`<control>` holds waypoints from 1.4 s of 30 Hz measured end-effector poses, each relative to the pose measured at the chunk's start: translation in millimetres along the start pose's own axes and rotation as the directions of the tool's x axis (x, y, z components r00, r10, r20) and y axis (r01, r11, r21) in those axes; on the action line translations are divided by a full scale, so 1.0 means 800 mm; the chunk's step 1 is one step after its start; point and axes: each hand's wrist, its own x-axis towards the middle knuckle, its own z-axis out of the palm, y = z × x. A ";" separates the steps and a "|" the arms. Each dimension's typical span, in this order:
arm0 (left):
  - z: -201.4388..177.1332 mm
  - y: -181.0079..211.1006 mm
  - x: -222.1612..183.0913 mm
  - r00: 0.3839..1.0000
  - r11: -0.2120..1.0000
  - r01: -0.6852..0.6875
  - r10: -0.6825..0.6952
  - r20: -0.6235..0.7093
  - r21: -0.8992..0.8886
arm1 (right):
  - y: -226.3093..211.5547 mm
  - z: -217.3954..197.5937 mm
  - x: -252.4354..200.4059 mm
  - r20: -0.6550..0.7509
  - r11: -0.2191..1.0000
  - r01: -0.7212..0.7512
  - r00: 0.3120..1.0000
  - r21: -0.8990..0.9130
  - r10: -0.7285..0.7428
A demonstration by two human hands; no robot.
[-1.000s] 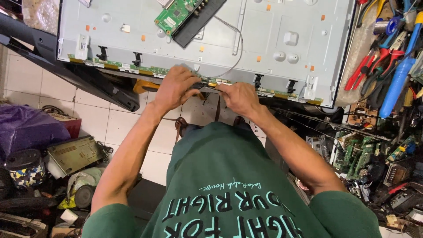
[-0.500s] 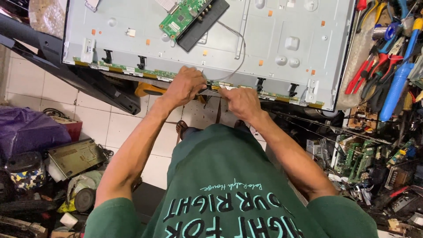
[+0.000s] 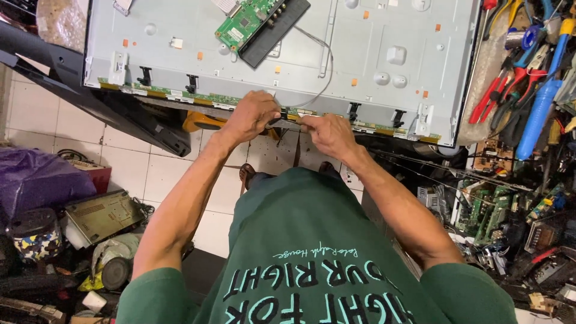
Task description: Dismantling a television by removing internal components and unscrewing the internal frame.
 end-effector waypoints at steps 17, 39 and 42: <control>0.019 -0.011 -0.012 0.995 0.997 0.059 -0.062 -0.076 -0.045 | -0.004 -0.005 0.006 0.036 0.991 -0.060 0.998 0.120 0.056; 0.011 0.002 -0.005 0.999 0.997 -0.024 0.026 -0.026 0.075 | -0.008 -0.014 0.004 0.069 0.994 -0.084 0.994 0.065 0.079; 0.015 -0.002 -0.003 0.997 0.966 -0.072 0.068 0.026 0.250 | -0.011 -0.019 0.006 0.087 0.996 -0.077 0.994 0.047 0.073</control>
